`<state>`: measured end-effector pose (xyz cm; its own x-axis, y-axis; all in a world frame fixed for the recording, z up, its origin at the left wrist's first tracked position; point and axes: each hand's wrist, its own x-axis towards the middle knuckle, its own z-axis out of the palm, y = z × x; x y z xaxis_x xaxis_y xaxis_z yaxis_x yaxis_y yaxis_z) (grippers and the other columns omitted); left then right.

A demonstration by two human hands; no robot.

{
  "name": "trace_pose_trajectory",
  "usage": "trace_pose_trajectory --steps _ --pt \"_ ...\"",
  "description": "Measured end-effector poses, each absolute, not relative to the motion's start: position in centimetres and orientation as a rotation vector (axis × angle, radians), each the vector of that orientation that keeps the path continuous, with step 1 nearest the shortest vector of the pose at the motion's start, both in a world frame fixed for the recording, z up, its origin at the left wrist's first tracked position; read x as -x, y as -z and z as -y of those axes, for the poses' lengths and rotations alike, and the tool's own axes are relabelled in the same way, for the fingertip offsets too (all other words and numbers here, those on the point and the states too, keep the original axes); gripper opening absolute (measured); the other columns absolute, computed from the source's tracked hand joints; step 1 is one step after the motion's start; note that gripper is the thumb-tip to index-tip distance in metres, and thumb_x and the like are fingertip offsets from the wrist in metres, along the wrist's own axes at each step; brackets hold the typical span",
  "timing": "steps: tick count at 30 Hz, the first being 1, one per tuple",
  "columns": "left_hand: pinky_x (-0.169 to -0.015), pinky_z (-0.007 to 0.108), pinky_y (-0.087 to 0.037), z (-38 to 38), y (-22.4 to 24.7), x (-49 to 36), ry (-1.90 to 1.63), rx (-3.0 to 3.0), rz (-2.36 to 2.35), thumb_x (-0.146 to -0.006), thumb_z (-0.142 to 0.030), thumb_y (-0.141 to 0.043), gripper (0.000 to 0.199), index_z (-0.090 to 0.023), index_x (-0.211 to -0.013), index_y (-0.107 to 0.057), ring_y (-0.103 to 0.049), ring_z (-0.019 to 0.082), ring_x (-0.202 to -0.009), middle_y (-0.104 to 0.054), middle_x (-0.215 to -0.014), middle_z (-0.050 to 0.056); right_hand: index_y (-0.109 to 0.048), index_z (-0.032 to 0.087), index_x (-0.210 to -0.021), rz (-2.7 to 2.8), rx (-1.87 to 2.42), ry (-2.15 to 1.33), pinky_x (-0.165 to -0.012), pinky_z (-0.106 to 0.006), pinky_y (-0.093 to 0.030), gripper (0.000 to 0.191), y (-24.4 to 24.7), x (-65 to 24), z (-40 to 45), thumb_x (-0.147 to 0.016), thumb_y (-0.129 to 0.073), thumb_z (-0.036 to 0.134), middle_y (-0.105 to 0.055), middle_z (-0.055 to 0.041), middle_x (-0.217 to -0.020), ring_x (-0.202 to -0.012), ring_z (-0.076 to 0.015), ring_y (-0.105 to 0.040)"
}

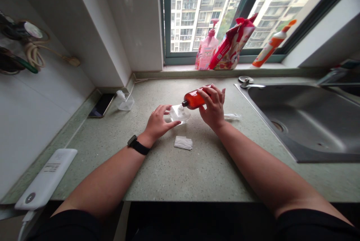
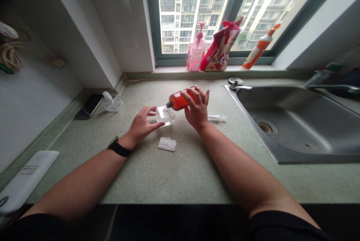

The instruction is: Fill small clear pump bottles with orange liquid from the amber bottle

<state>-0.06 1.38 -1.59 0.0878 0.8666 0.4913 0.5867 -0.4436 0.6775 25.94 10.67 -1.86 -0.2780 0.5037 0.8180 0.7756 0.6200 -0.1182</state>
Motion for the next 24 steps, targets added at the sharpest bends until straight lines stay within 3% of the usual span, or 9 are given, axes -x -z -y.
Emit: trace_pose_trajectory --steps 24 --pt "-0.092 0.044 -0.067 -1.20 1.40 0.05 -1.265 -2.070 -1.475 -0.082 -0.049 -0.092 0.063 -0.022 -0.130 -0.062 -0.079 0.027 -0.105 -0.071 -0.127 0.011 -0.059 0.036 -0.150 1.944 1.064 0.358 -0.132 -0.074 -0.017 0.067 1.40 -25.63 -10.33 -0.088 -0.060 0.012 -0.061 -0.0087 -0.147 -0.154 -0.0368 -0.043"
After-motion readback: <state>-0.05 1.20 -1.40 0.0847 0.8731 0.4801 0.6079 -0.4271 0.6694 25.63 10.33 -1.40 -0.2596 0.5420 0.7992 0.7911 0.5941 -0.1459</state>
